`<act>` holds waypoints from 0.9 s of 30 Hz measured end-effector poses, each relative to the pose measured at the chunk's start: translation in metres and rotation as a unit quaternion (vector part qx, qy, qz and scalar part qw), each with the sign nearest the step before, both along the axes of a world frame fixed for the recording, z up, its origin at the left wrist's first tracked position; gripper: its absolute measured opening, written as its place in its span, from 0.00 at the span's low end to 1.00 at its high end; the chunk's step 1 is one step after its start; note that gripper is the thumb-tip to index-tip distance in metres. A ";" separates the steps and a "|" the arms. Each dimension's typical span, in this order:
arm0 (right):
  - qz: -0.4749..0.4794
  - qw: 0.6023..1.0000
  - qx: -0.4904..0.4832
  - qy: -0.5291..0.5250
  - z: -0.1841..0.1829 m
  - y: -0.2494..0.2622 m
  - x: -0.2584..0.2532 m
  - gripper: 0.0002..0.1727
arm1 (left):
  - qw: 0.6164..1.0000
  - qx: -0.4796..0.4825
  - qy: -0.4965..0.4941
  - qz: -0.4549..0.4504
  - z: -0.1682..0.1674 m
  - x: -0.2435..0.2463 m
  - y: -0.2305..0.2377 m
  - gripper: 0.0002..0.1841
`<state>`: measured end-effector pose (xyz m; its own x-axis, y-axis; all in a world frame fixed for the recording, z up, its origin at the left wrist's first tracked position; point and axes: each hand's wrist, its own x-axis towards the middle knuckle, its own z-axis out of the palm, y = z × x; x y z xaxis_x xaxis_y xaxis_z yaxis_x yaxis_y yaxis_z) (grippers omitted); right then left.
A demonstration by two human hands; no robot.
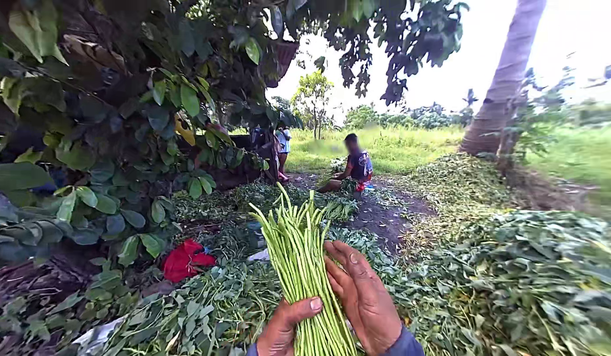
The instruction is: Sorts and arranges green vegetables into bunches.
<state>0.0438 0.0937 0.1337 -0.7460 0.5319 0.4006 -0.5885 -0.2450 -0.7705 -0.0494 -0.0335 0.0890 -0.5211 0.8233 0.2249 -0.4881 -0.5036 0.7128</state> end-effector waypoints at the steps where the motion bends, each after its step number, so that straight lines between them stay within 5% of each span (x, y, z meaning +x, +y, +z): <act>1: -0.045 0.996 0.076 -0.019 0.001 0.010 0.008 0.28 | 1.000 0.013 -0.026 -0.006 -0.006 0.008 0.016 0.29; 6: -0.274 0.872 0.374 -0.156 -0.019 0.056 0.068 0.24 | 0.989 0.044 -0.118 -0.082 -0.037 0.069 0.082 0.29; 15: -0.338 0.735 0.494 -0.318 -0.031 0.079 0.130 0.23 | 0.983 -0.024 -0.182 -0.032 -0.080 0.157 0.147 0.37; 20: -0.366 0.599 0.589 -0.400 -0.042 0.066 0.109 0.20 | 0.990 -0.041 -0.130 0.030 -0.104 0.166 0.158 0.35; 24: -0.370 0.559 0.592 -0.448 -0.044 0.060 0.089 0.16 | 0.992 -0.051 -0.112 0.017 -0.116 0.153 0.162 0.38; 27: -0.347 0.574 0.596 -0.442 -0.038 0.060 0.083 0.13 | 0.990 -0.045 -0.134 0.006 -0.105 0.140 0.152 0.41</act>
